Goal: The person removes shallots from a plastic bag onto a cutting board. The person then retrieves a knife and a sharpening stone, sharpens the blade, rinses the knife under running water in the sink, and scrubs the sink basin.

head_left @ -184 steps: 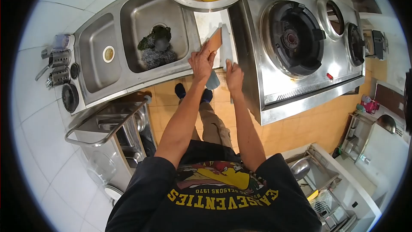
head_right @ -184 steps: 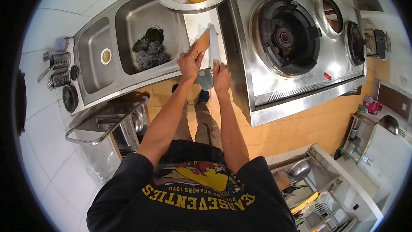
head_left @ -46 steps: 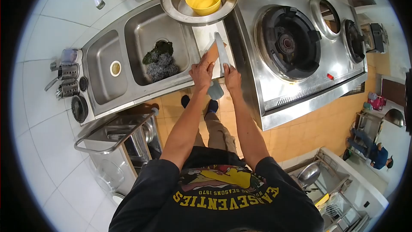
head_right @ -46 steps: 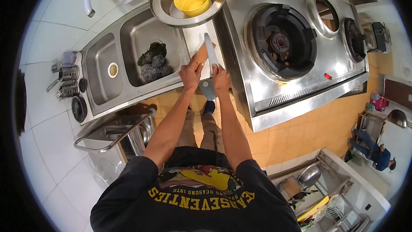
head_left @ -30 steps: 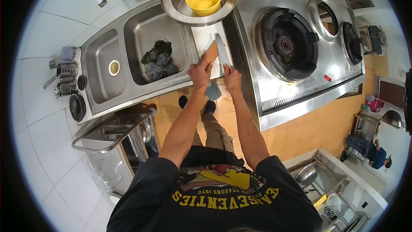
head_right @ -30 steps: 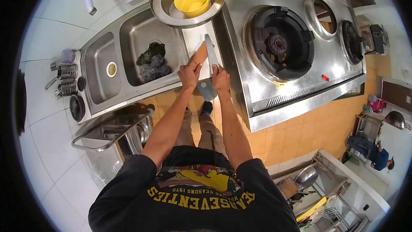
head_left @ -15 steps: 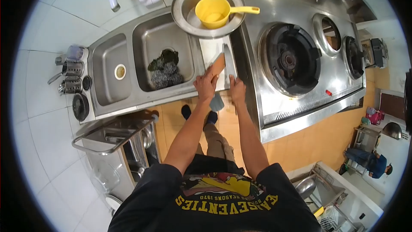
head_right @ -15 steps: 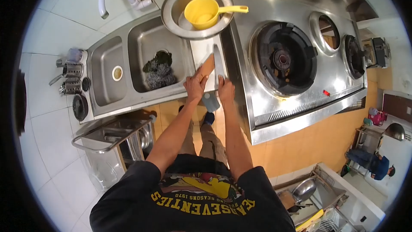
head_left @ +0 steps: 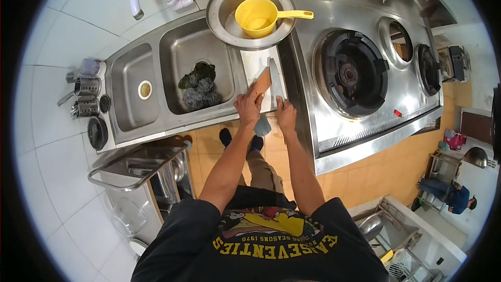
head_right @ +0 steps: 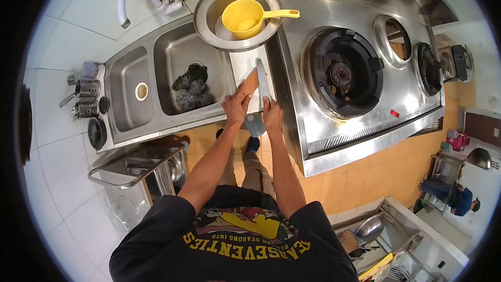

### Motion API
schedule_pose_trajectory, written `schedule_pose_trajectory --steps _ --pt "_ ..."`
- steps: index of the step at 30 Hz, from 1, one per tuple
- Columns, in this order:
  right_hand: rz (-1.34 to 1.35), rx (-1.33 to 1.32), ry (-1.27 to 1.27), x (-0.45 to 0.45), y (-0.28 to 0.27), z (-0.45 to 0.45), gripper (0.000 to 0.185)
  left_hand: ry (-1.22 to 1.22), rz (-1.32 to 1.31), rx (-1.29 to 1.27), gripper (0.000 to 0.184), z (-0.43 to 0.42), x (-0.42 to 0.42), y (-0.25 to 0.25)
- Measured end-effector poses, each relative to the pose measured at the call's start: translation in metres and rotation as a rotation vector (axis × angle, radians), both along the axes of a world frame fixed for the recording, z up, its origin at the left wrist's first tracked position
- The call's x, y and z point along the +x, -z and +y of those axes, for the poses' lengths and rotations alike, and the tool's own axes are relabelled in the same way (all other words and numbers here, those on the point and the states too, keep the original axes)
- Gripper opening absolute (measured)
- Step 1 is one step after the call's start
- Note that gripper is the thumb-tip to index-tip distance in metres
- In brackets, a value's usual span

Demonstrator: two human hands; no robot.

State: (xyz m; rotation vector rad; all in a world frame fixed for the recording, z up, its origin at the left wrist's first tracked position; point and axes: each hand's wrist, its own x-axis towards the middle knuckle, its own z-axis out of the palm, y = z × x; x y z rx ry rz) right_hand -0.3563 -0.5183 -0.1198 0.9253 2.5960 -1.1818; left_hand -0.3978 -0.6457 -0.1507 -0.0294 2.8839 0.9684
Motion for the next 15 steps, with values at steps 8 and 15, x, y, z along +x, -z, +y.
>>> schedule_pose_trajectory --steps 8,15 --pt "0.085 0.048 -0.035 0.031 0.03 -0.011 0.045 -0.003 0.019 0.018 0.053 -0.002 0.002 0.003" --pt "0.008 0.019 -0.015 0.011 -0.003 -0.005 0.049 -0.013 0.016 0.012 0.053 0.002 0.0 -0.001"
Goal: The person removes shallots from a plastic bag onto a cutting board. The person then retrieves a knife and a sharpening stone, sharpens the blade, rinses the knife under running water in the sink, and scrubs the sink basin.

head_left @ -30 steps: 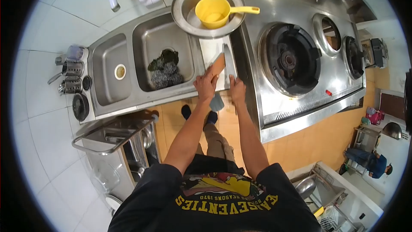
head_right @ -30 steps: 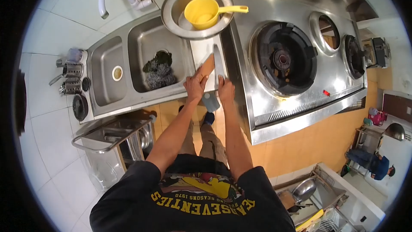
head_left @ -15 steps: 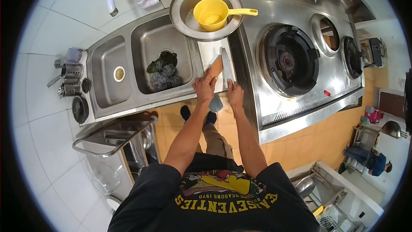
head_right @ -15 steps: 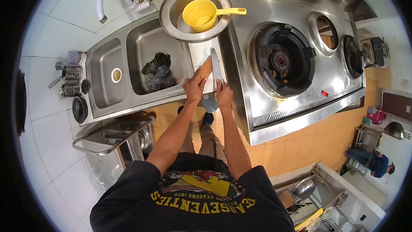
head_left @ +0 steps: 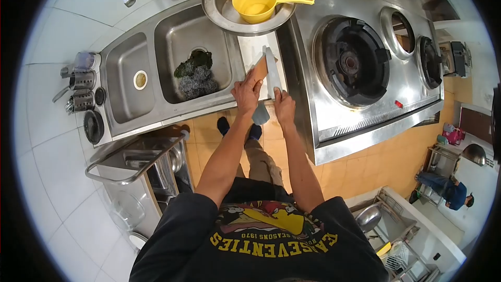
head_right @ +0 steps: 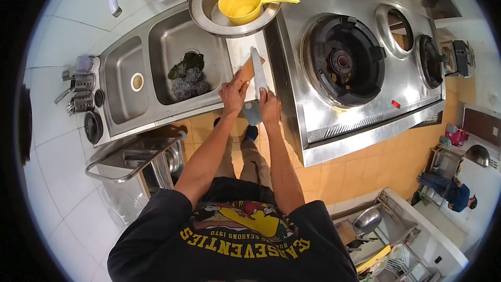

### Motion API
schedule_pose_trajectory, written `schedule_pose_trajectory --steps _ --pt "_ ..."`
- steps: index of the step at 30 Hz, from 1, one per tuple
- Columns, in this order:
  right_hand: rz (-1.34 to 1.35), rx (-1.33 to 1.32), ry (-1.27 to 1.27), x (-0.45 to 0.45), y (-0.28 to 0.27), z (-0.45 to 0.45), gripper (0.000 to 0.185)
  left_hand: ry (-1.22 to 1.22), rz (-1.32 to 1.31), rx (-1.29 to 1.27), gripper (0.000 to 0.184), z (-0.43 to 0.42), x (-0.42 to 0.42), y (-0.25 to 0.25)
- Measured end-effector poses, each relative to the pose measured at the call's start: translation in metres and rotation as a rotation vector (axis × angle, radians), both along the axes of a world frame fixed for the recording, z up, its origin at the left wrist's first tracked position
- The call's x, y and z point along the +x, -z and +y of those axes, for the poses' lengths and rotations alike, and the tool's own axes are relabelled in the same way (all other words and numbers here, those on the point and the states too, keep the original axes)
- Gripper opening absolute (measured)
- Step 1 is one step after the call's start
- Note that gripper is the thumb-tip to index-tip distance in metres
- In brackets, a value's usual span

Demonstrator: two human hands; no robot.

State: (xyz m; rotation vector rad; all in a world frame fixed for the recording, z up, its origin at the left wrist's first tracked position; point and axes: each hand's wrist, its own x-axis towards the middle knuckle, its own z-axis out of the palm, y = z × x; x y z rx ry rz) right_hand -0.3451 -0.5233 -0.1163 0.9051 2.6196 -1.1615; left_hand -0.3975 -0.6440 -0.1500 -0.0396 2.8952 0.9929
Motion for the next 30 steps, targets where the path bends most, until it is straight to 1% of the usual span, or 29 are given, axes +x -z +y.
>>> schedule_pose_trajectory --steps 3,6,7,8,12,14,17,21,24,25,27,28,29,30 --pt "-0.061 -0.019 0.007 0.031 0.006 -0.011 0.049 0.001 0.053 0.046 0.053 -0.001 0.001 0.006" --pt "-0.037 0.03 0.041 0.031 0.016 -0.017 0.048 0.009 0.029 0.031 0.053 -0.002 0.0 0.009" --pt "0.052 0.041 0.022 0.023 0.021 -0.015 0.048 0.003 0.02 0.034 0.054 -0.003 0.002 0.007" --pt "0.057 0.038 0.012 0.008 0.025 -0.01 0.048 -0.001 0.022 0.04 0.054 -0.002 -0.001 0.004" --pt "0.021 0.006 0.008 -0.016 0.009 0.004 0.051 0.008 -0.038 0.02 0.055 -0.001 -0.001 -0.001" --pt "0.014 0.006 -0.019 -0.005 0.006 0.008 0.049 0.01 -0.029 0.02 0.055 -0.002 -0.002 -0.001" --pt "-0.01 0.018 -0.019 0.033 0.024 -0.004 0.048 0.012 -0.024 0.033 0.055 -0.001 0.0 0.001" --pt "0.063 0.003 0.017 0.033 0.036 -0.012 0.049 0.022 -0.01 0.001 0.054 -0.002 -0.001 0.003" --pt "-0.015 0.032 0.0 -0.006 0.011 -0.003 0.049 0.008 0.003 0.022 0.052 -0.001 0.001 -0.001" --pt "0.025 0.094 0.021 -0.012 0.019 -0.002 0.05 0.012 -0.016 0.011 0.052 0.0 0.002 -0.002" --pt "0.056 0.052 0.021 -0.01 0.016 0.002 0.051 0.01 -0.043 -0.011 0.051 -0.001 -0.002 -0.005" --pt "0.069 0.031 0.014 -0.008 0.006 0.001 0.052 0.01 -0.029 -0.004 0.051 -0.001 -0.004 -0.004" --pt "-0.024 -0.061 0.028 0.003 -0.007 0.0 0.052 0.007 -0.021 0.004 0.051 -0.001 -0.003 -0.002" --pt "-0.022 -0.031 0.011 0.016 -0.001 -0.002 0.052 0.006 -0.016 0.011 0.051 -0.001 -0.001 0.0"
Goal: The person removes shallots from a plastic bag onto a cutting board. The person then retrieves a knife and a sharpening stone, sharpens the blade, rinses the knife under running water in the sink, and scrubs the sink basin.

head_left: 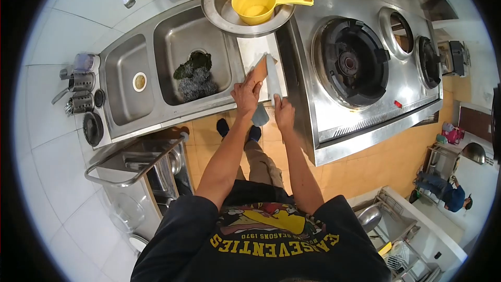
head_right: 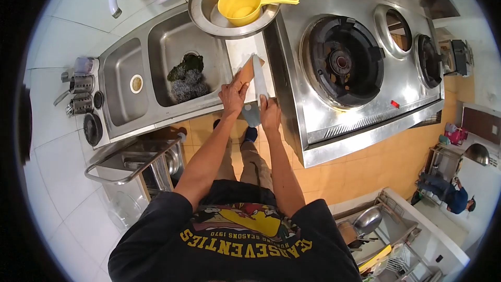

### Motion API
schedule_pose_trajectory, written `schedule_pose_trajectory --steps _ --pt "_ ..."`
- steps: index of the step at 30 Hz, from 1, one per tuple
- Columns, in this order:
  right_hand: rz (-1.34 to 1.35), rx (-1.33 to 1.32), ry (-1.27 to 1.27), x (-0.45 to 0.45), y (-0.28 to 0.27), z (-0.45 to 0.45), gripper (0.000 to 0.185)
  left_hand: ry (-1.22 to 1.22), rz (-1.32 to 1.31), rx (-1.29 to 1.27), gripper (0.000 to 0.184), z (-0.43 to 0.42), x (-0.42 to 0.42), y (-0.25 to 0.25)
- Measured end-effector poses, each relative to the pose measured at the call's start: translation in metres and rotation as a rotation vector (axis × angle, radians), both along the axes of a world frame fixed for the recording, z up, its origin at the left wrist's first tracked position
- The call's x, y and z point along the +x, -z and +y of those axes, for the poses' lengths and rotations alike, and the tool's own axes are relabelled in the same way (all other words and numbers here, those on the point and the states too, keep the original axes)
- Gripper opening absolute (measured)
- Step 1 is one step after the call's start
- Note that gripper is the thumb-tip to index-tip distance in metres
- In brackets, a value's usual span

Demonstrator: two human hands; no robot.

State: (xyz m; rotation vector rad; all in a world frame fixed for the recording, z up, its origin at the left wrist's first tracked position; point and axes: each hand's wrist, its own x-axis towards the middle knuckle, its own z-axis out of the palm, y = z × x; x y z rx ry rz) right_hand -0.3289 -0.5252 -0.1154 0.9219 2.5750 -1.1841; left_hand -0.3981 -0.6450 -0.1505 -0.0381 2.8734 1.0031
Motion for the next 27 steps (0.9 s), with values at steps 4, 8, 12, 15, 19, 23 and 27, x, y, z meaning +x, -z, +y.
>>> schedule_pose_trajectory --steps 4,8,12,15,19,23,27 --pt "0.028 0.047 -0.015 0.017 0.029 -0.007 0.05 -0.003 0.027 0.035 0.051 -0.003 -0.002 0.002" --pt "0.048 0.025 -0.032 -0.024 0.017 0.01 0.053 -0.03 0.028 0.032 0.052 0.003 0.005 -0.002" --pt "0.144 0.088 0.035 -0.035 0.012 0.015 0.053 -0.026 -0.029 0.034 0.056 0.004 -0.003 0.002" --pt "0.167 -0.005 0.097 -0.001 0.006 0.012 0.055 0.05 0.172 0.211 0.062 0.001 -0.006 0.027" --pt "0.06 -0.185 0.142 0.023 0.009 0.015 0.057 0.102 0.167 0.227 0.07 -0.005 -0.005 0.017" --pt "0.031 -0.336 0.174 0.026 -0.015 0.013 0.057 0.101 0.073 0.219 0.075 -0.007 -0.006 0.002" --pt "0.022 -0.464 0.207 0.028 -0.022 0.014 0.056 0.107 0.117 0.248 0.075 -0.004 -0.008 0.008"
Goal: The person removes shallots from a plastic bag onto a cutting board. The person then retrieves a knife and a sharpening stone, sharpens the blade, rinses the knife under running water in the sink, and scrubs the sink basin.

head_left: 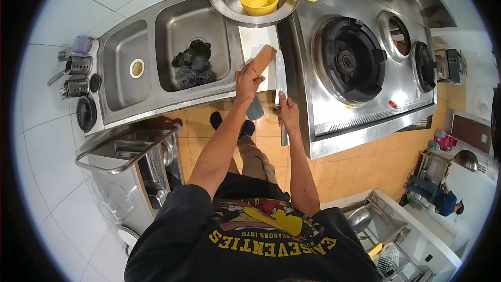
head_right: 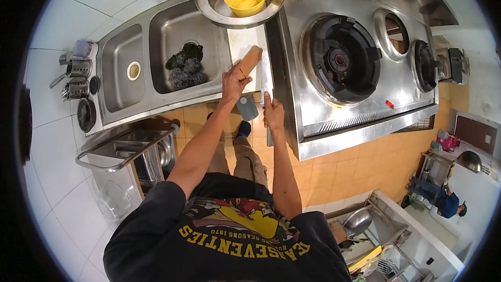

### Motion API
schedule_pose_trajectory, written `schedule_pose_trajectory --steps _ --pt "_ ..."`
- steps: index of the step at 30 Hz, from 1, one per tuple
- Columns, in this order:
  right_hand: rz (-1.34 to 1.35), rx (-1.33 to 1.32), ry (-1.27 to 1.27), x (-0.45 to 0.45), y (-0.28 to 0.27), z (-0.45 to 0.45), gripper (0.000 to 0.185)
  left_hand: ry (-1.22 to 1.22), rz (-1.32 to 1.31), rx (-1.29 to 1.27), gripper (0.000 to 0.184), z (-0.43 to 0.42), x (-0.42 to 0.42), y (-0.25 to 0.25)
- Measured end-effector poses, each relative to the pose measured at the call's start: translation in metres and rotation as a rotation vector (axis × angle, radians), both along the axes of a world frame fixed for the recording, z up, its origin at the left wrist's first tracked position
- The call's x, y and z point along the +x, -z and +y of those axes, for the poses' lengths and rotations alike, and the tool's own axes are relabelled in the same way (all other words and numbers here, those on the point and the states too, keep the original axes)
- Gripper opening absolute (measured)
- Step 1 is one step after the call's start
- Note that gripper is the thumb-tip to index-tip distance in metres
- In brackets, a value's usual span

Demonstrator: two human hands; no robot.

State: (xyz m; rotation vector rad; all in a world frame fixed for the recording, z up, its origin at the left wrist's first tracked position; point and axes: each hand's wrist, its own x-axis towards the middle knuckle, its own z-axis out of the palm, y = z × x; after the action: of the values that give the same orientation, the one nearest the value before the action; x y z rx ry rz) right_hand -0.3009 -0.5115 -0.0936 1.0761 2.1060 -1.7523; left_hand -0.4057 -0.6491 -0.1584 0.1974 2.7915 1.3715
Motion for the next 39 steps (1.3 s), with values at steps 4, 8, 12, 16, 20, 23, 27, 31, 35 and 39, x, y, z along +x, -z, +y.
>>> schedule_pose_trajectory --steps 4,8,12,16,20,23,27,31,35,39 --pt "0.01 -0.023 -0.027 0.003 -0.003 0.002 0.057 -0.03 -0.005 0.05 0.063 -0.001 0.0 -0.011" --pt "0.019 -0.084 -0.075 0.0 -0.011 -0.007 0.056 -0.159 0.009 0.07 0.044 -0.027 -0.002 -0.012" --pt "-0.001 -0.179 -0.162 -0.008 -0.019 -0.029 0.046 -0.3 -0.107 0.332 0.037 -0.082 -0.001 0.031" --pt "0.008 -0.406 -0.152 -0.016 -0.017 -0.058 0.042 -0.303 -0.441 0.644 0.035 -0.104 0.008 0.0" --pt "0.08 -0.318 -0.07 -0.018 0.002 -0.06 0.042 -0.094 -0.4 0.349 0.05 -0.091 0.009 0.004" --pt "0.037 -0.242 -0.053 -0.009 -0.011 -0.048 0.042 0.105 -0.143 0.135 0.072 -0.068 0.007 -0.014" --pt "0.011 -0.139 -0.092 0.008 -0.004 -0.028 0.043 0.387 -0.198 -0.06 0.088 -0.047 -0.014 -0.044" --pt "0.002 -0.144 -0.063 0.019 -0.006 -0.019 0.042 0.475 -0.171 -0.043 0.078 -0.038 -0.03 -0.012" --pt "0.01 -0.131 -0.025 0.021 -0.003 -0.012 0.042 0.408 -0.171 -0.009 0.064 -0.029 -0.024 0.0" --pt "0.041 -0.089 -0.039 0.019 0.002 0.0 0.043 0.327 -0.176 -0.03 0.065 -0.009 -0.016 -0.005"
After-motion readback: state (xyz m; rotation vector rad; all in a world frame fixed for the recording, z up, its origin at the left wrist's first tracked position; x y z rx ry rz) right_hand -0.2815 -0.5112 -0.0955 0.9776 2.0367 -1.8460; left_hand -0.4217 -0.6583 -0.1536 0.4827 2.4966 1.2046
